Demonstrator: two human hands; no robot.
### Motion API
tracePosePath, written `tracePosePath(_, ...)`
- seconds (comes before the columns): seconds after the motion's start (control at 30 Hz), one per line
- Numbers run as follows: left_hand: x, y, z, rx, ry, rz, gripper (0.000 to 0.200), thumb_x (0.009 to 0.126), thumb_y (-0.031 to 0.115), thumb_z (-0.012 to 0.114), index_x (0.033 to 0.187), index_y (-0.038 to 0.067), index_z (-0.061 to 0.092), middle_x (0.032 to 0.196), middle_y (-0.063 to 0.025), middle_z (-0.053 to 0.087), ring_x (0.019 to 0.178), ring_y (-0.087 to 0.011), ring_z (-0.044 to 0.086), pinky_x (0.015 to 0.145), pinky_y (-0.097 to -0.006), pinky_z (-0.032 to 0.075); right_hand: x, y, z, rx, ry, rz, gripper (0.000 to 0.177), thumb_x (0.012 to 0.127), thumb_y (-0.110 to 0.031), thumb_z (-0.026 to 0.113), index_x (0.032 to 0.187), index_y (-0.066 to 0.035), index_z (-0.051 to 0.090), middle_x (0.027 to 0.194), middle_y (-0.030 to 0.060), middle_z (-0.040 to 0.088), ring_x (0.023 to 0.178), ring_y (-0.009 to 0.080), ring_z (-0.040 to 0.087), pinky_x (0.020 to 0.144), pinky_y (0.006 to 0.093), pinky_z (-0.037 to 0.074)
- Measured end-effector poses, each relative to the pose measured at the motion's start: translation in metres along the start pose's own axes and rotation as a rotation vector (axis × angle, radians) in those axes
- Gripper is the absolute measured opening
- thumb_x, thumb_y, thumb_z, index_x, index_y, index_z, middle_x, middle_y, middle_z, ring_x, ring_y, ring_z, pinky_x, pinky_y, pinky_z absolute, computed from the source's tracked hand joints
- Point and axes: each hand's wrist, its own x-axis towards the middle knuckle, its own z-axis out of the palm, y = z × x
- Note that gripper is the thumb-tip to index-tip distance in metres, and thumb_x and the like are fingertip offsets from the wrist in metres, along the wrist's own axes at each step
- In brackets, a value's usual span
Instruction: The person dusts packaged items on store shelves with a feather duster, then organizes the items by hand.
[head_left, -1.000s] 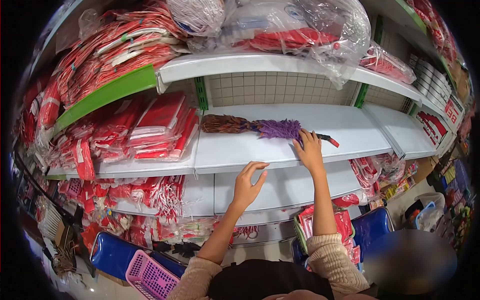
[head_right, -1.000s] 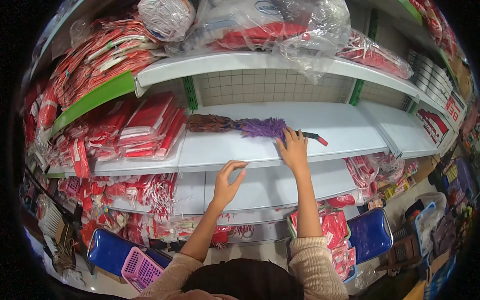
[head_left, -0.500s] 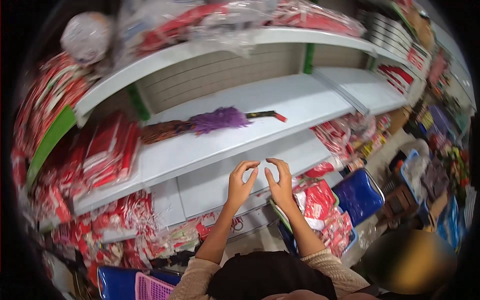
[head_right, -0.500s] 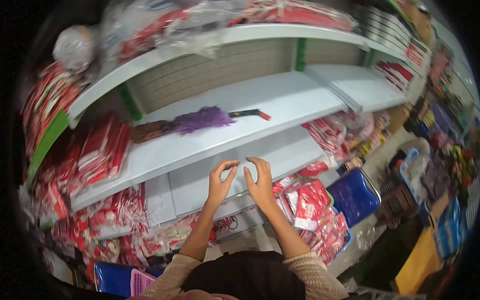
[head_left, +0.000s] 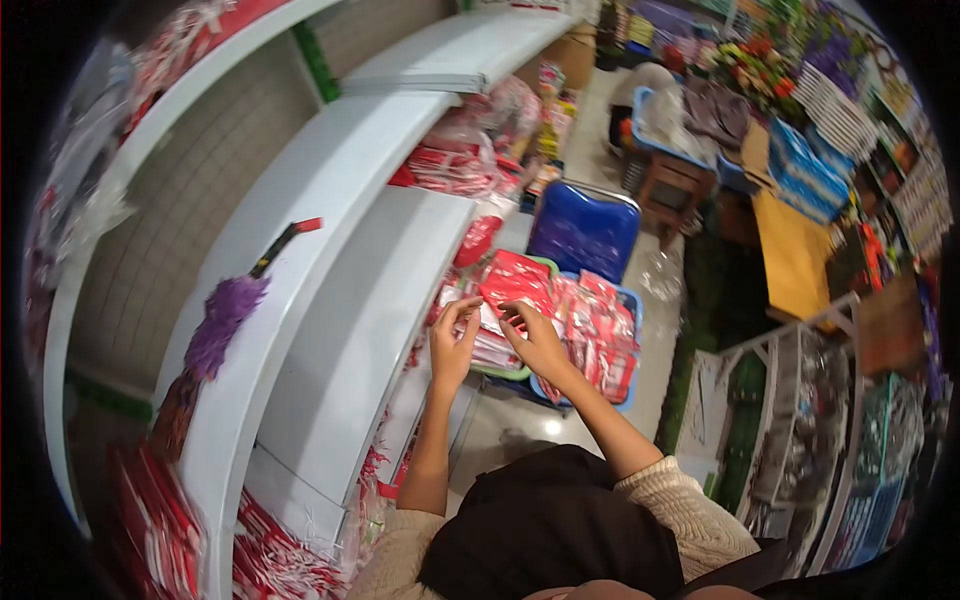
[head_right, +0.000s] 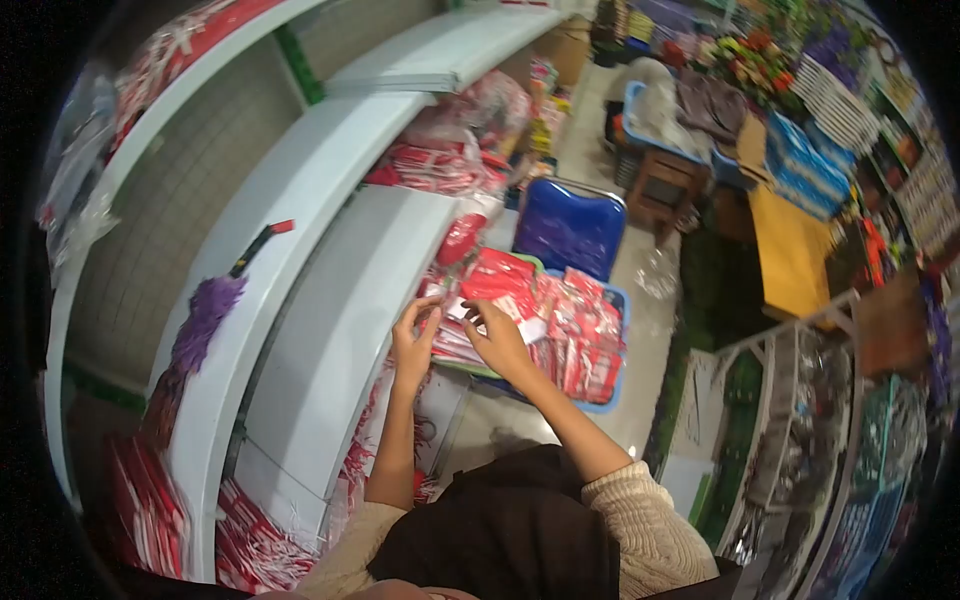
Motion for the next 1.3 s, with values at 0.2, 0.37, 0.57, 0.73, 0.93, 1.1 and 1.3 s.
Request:
tracePosePath(0.2,-0.032,-0.045,0.041,-0.054,-0.184,-0.118,0.018,0.085,0.008,0.056,0.1,-0.002,0.06,0.096,-0.011,0.063,0.089,-0.0179,0.061,0.079,-0.0286,0.046,-0.054,0.063,-0.02,-0.031,0.144,0.3,0.029,0.082,-0.013,0.058,0.107,0.001,0.055,0.084,0.0135,0.062,0.072,0.0235,0.061,0.064,0.0323,0.048)
tracePosePath(0.37,-0.069,-0.109,0.083,-0.016,-0.276,-0.268,0.019,0.086,0.01,0.056,0.101,0.0,0.061,0.097,-0.0111,0.064,0.089,-0.0182,0.061,0.078,-0.0291,0.046,-0.102,0.137,-0.029,0.026,0.238,0.497,0.024,0.083,-0.011,0.058,0.105,-0.001,0.057,0.078,0.0097,0.06,0.065,0.0155,0.056,0.057,0.0273,0.045)
tracePosePath(0.57,-0.088,-0.176,0.153,0.052,-0.434,-0.341,0.019,0.085,0.011,0.056,0.101,0.002,0.061,0.092,-0.0108,0.063,0.084,-0.02,0.062,0.075,-0.0303,0.047,-0.144,0.236,-0.026,-0.203,0.306,0.591,0.024,0.082,-0.011,0.058,0.103,-0.001,0.057,0.081,0.0143,0.059,0.073,0.0234,0.057,0.066,0.0336,0.046)
tracePosePath(0.73,-0.077,-0.217,0.196,0.242,-0.546,-0.197,0.034,0.08,0.014,0.061,0.111,0.003,0.056,0.112,-0.0155,0.053,0.108,-0.0307,0.048,0.092,-0.0378,0.038,-0.12,0.264,-0.045,-0.61,0.36,0.541,0.035,0.075,-0.015,0.062,0.107,-0.002,0.054,0.097,0.0174,0.052,0.09,0.0337,0.049,0.081,0.0415,0.04)
tracePosePath(0.93,-0.07,-0.248,0.233,0.527,-0.707,-0.19,0.055,0.074,0.024,0.065,0.126,0.021,0.048,0.129,-0.0085,0.042,0.12,-0.0309,0.037,0.099,-0.0465,0.028,-0.103,0.299,-0.047,-0.354,0.271,0.764,0.07,0.071,-0.039,0.07,0.124,-0.002,0.042,0.11,0.021,0.048,0.101,0.038,0.049,0.085,0.044,0.042)
tracePosePath(1.1,-0.082,-0.262,0.231,0.561,-0.706,-0.142,0.06,0.075,0.034,0.064,0.131,0.026,0.043,0.134,-0.0057,0.039,0.124,-0.0273,0.034,0.1,-0.0487,0.022,-0.113,0.29,-0.037,-0.459,0.246,0.721,0.061,0.077,-0.036,0.065,0.121,0.0,0.045,0.111,0.0211,0.049,0.101,0.0372,0.051,0.084,0.0426,0.043)
tracePosePath(1.3,-0.085,-0.269,0.236,0.494,-0.662,-0.198,0.059,0.077,0.035,0.063,0.13,0.016,0.043,0.133,-0.0102,0.04,0.124,-0.0309,0.033,0.102,-0.0493,0.021,-0.119,0.302,-0.049,-0.436,0.226,0.881,0.03,0.081,-0.016,0.056,0.106,0.001,0.055,0.081,0.0228,0.061,0.076,0.0393,0.06,0.068,0.0455,0.047)
